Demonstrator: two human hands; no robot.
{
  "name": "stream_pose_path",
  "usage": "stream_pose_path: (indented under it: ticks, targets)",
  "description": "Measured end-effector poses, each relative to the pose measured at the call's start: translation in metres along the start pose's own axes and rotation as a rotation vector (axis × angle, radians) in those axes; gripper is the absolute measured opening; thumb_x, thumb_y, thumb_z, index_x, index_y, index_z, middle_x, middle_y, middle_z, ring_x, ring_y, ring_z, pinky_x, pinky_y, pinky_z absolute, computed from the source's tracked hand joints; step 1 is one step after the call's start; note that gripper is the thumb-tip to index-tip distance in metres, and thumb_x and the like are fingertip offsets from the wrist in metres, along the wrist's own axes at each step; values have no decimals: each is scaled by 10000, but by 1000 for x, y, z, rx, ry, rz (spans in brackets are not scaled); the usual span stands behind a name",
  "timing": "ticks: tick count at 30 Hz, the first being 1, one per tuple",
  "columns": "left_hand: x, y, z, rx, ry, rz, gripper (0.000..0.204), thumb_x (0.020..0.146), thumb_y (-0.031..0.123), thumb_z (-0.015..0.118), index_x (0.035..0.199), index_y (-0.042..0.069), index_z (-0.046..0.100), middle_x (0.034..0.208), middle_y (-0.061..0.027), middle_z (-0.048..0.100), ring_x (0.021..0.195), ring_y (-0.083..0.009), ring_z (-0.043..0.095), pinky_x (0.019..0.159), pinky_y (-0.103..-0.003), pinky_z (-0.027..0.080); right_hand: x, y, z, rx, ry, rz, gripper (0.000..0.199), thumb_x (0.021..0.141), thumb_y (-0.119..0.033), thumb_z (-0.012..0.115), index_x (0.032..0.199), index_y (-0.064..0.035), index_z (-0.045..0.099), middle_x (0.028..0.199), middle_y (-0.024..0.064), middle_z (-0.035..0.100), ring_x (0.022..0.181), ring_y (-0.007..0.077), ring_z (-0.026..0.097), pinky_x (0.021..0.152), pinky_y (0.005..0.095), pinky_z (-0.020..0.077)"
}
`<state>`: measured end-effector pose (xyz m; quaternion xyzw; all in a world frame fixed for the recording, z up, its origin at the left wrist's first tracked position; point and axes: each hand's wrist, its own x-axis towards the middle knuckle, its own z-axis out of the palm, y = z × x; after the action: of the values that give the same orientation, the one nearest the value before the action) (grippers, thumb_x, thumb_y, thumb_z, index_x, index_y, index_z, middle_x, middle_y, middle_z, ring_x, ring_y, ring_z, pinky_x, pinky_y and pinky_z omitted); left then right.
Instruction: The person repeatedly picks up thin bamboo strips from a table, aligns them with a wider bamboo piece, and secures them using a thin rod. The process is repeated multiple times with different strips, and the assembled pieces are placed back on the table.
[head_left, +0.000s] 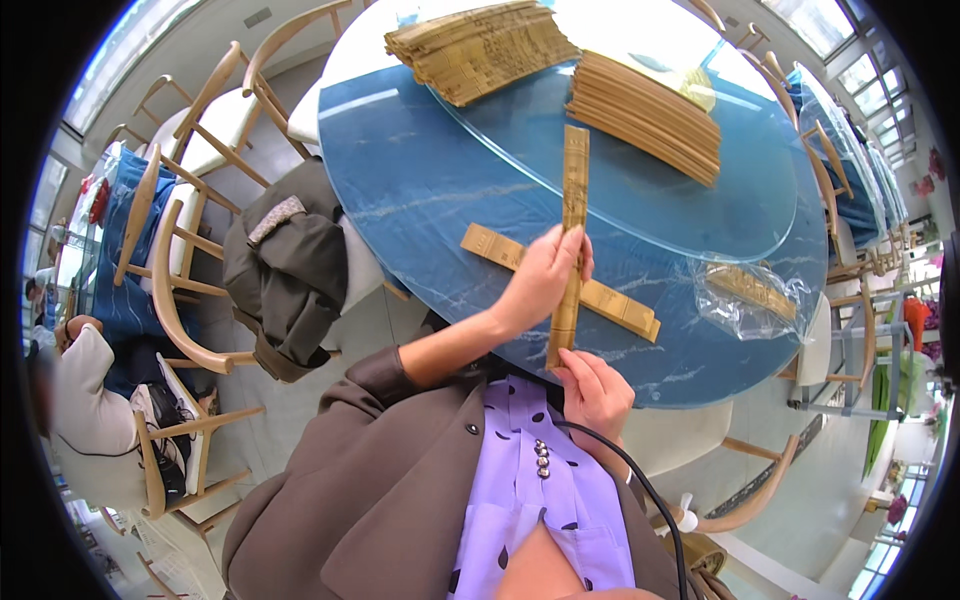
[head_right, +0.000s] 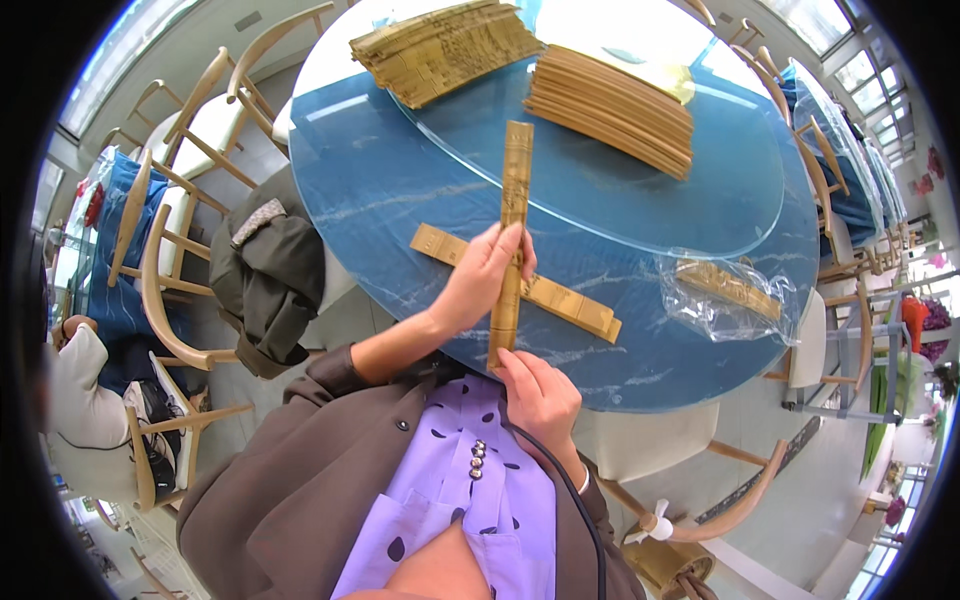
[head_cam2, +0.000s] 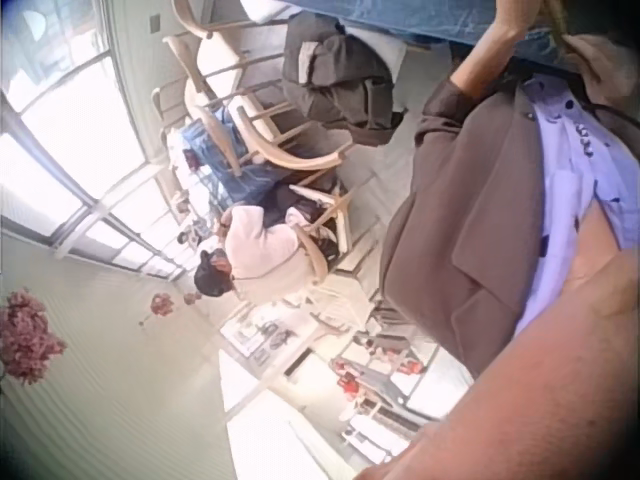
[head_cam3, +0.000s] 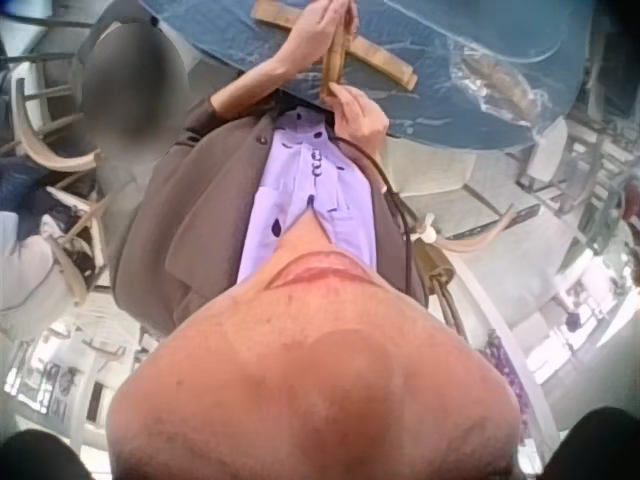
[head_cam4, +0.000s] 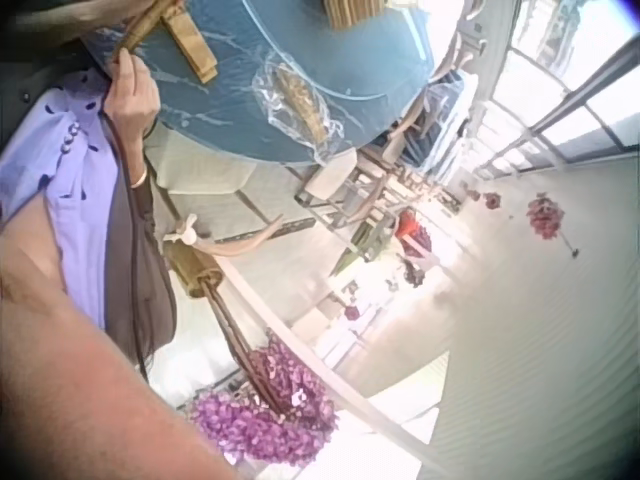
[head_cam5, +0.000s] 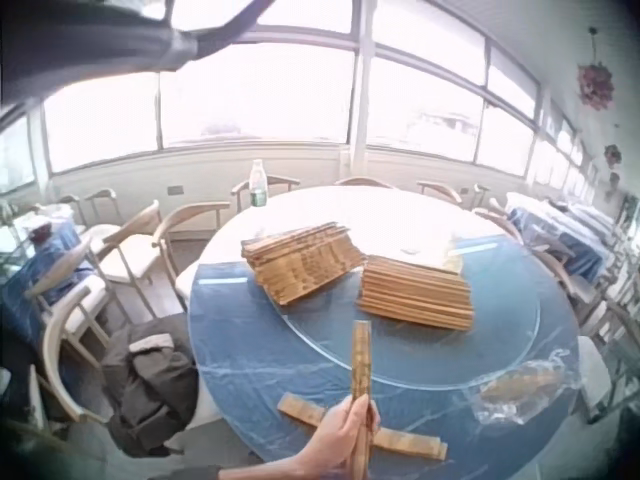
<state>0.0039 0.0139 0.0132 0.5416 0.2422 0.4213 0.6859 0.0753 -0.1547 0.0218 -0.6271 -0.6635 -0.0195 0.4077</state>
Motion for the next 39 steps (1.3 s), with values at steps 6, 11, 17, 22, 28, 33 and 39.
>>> stream_pose_path:
  ticks: [6, 11, 17, 22, 28, 33, 39]
  targets:
    - [-53, 21, 9, 141, -180, -141, 319, 1095, 276, 436, 952, 26, 572, 800, -17, 564, 716, -89, 516, 633, -270, 444, 14, 9, 7, 81, 177, 1, 271, 795, -46, 790, 1055, -40, 715, 934, 116, 714, 738, 265, 700, 618, 341, 559]
    - [-50, 34, -2, 372, -149, -144, 312, 1081, 257, 471, 997, -11, 607, 767, -67, 562, 711, -136, 537, 646, -300, 462, 26, 10, 5, 155, 15, 111, 266, 808, -54, 787, 1061, -21, 709, 965, 127, 706, 742, 287, 697, 637, 338, 558]
    - [16, 68, -82, 741, 196, 197, 256, 1063, 213, 492, 1141, -5, 601, 827, -197, 636, 732, -310, 637, 675, -391, 482, 50, 22, -17, 88, -158, 19, 234, 828, -85, 777, 1041, -13, 712, 988, 131, 702, 753, 291, 699, 644, 347, 556]
    - [106, 120, -166, 925, 277, 319, 461, 965, 385, 673, 1161, -25, 595, 906, -157, 718, 806, -225, 672, 756, -337, 507, 57, 38, -13, 24, -153, 28, 181, 853, -78, 755, 1018, -14, 715, 988, 123, 707, 740, 285, 697, 637, 343, 552]
    - [207, 141, -254, 1322, 301, 554, 425, 943, 385, 684, 1196, 47, 637, 912, -192, 736, 799, -269, 711, 762, -387, 545, 50, 40, 3, 88, -133, 140, 154, 861, -72, 748, 1004, -24, 717, 978, 118, 710, 715, 277, 690, 630, 346, 544]
    - [259, 145, -285, 1280, 218, 299, 412, 954, 373, 646, 1211, 52, 655, 929, -165, 739, 868, -297, 700, 798, -391, 524, 50, 45, -1, 52, -137, 163, 139, 859, -67, 745, 988, -23, 717, 952, 115, 705, 748, 290, 695, 650, 352, 551]
    - [262, 144, -270, 1799, 152, 372, 415, 933, 426, 639, 1134, 76, 735, 1037, -182, 719, 1036, -314, 655, 960, -414, 485, 62, 51, -27, -43, -176, 76, 128, 866, -67, 737, 987, -29, 723, 951, 115, 708, 759, 278, 706, 657, 338, 565]
